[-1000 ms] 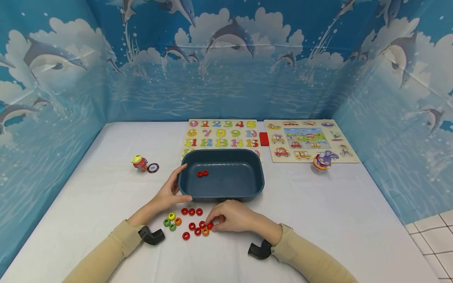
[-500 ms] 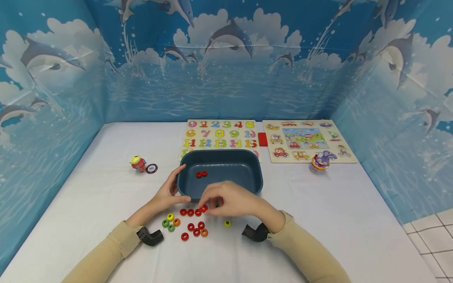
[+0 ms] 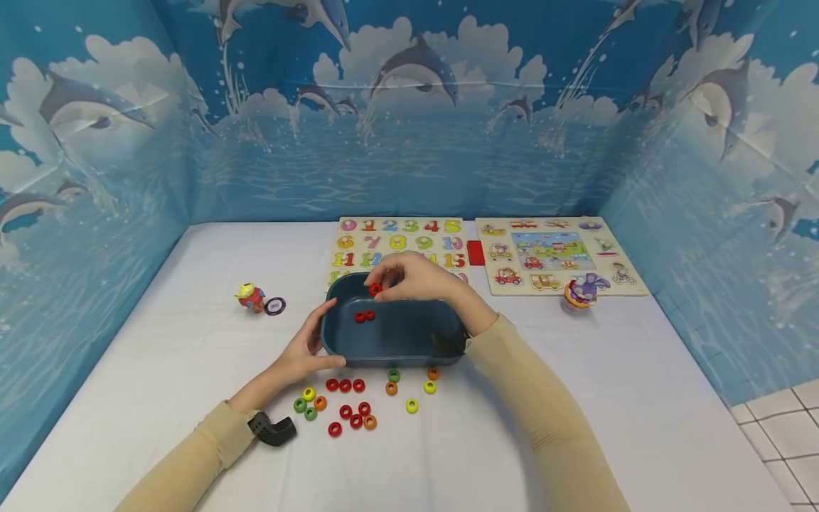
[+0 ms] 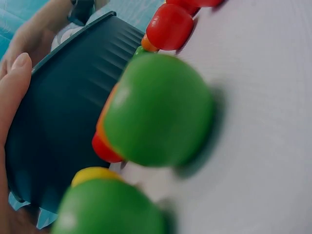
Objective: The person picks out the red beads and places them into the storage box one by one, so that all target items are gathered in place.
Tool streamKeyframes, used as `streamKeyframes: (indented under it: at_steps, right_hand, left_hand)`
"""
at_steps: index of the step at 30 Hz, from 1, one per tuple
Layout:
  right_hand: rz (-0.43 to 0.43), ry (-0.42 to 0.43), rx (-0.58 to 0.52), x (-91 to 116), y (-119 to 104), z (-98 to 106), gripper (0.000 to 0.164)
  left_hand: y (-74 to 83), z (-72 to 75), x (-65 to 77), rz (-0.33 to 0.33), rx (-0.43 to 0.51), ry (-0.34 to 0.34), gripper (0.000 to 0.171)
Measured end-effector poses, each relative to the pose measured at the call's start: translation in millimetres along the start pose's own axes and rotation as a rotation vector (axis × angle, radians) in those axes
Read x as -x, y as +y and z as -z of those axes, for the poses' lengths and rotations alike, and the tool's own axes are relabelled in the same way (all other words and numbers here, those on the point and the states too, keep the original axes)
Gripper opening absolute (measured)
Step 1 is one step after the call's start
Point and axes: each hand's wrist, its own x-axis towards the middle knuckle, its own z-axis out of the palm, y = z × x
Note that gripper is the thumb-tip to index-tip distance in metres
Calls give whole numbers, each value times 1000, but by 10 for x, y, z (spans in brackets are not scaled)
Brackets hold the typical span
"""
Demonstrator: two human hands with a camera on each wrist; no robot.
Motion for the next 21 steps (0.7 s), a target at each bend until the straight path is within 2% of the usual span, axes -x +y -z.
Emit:
streamKeyframes:
  at_steps: [3,9,15,21]
  right_hand:
    - [-42,-34,-34,-105,292,-13,30]
    - [-137,-117,-81,-209,614,-112,32]
    - [-213,-144,42,-276,772,-217,26]
    - [-233,-154,163,-315,848,-296,23]
  left_hand:
    - [5,-1,3,1,2,0,94]
    - [-2,-3,2,-2,2,-4,94]
    - [-5,4,5,-10,4,-7,94]
    - [-47,12,-5,-12,9,-6,94]
